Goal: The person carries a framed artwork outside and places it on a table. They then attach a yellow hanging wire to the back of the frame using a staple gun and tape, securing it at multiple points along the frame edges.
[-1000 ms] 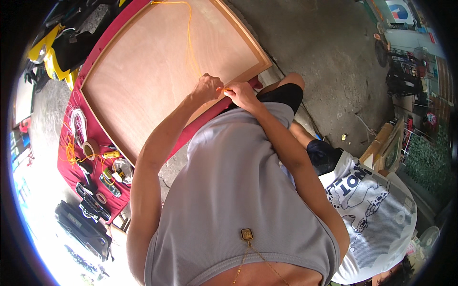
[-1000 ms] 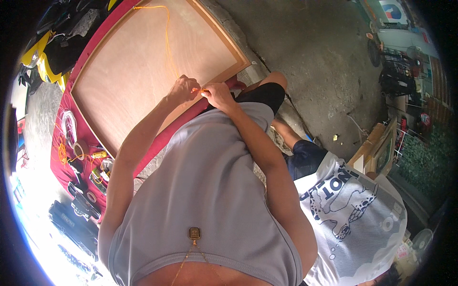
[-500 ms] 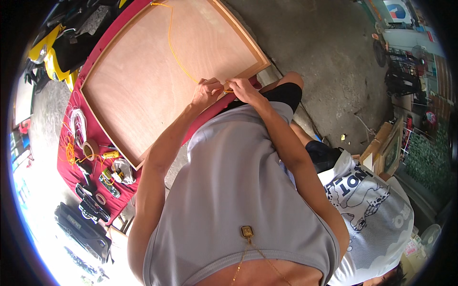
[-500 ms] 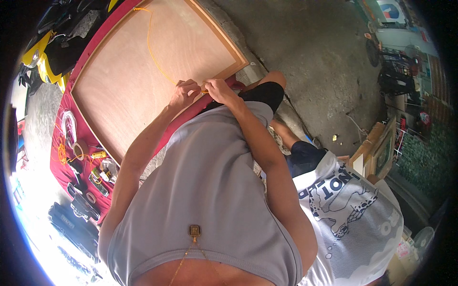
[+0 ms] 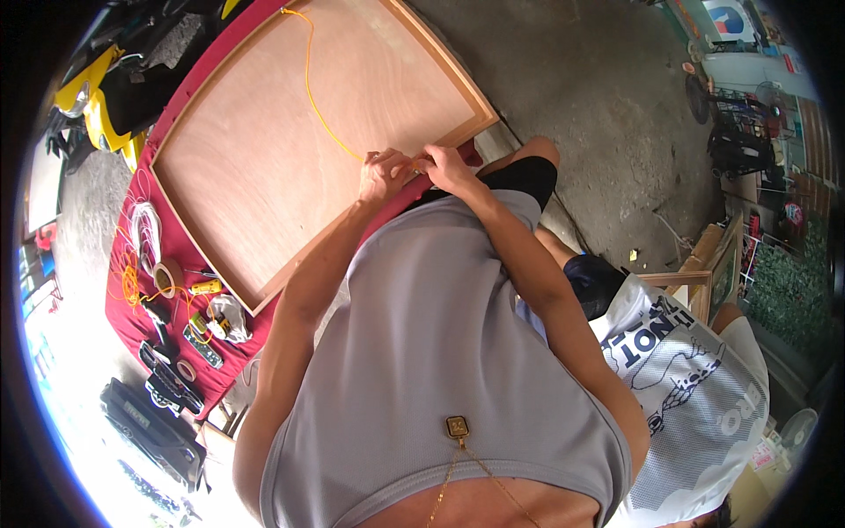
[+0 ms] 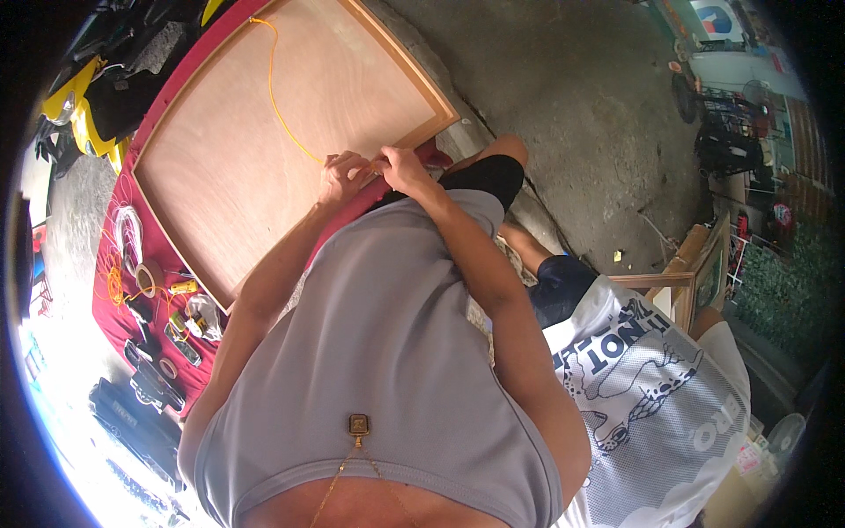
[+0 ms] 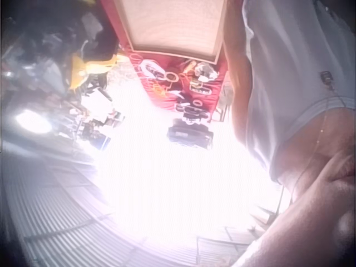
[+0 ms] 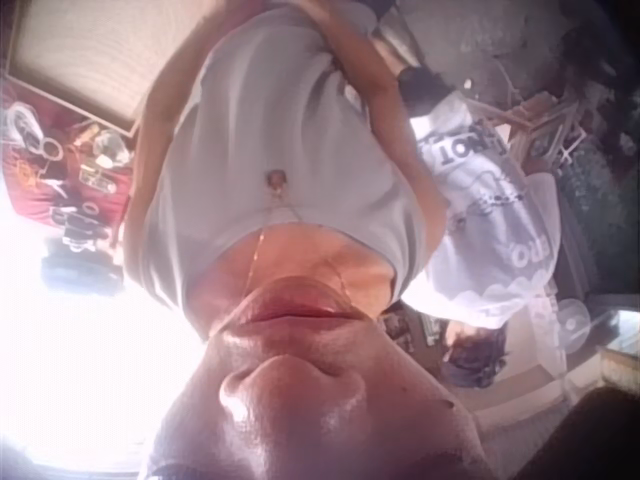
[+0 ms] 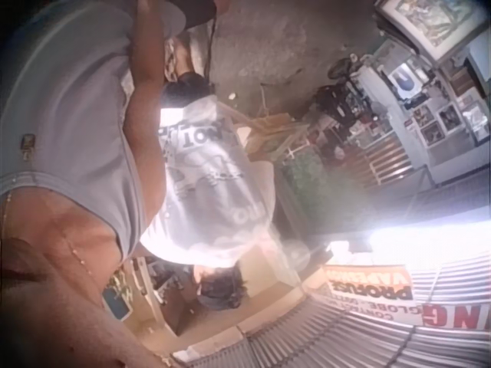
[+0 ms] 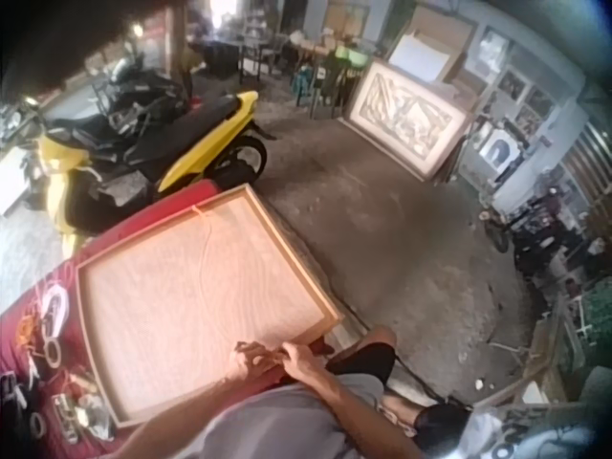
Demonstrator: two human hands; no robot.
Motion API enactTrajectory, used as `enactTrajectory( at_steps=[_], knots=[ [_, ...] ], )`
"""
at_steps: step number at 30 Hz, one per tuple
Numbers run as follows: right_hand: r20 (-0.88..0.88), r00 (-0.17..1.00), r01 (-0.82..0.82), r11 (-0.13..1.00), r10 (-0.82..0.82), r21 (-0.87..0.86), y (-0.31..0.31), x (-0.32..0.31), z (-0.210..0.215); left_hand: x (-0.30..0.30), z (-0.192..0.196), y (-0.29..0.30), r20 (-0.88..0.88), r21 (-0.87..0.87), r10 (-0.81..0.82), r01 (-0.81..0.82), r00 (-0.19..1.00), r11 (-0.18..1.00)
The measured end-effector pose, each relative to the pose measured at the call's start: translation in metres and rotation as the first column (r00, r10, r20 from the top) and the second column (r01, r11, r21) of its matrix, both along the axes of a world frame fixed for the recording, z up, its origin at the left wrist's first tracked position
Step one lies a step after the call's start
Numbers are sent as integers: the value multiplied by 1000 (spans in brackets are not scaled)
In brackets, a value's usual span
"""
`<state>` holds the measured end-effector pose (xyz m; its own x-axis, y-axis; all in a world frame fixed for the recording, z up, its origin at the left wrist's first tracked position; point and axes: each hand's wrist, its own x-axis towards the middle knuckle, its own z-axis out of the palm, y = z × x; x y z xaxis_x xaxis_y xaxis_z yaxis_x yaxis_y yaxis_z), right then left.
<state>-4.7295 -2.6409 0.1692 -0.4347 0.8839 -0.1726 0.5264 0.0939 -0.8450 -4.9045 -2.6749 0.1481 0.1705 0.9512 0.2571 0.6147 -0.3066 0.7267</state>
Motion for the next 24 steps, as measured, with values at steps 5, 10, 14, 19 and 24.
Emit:
enactTrajectory(
  at_steps=[5,10,14,19,24],
  knots=[
    [63,998,-17,999,19,-37,3,1,1,2,2,4,-10,-1,-11,11,1000,1000],
    [99,991,-87,996,85,15,11,1,1,-2,-1,14,-53,88,-110,114,993,990],
    [139,976,-170,985,166,17,23,2,0,-8,9,28,-148,157,-234,256,961,954],
    [173,959,-239,968,224,72,31,1,-1,-13,4,38,-181,229,-336,371,924,900],
    [227,945,-215,970,235,-112,33,0,7,-8,8,31,-134,132,-277,294,951,947]
  ],
)
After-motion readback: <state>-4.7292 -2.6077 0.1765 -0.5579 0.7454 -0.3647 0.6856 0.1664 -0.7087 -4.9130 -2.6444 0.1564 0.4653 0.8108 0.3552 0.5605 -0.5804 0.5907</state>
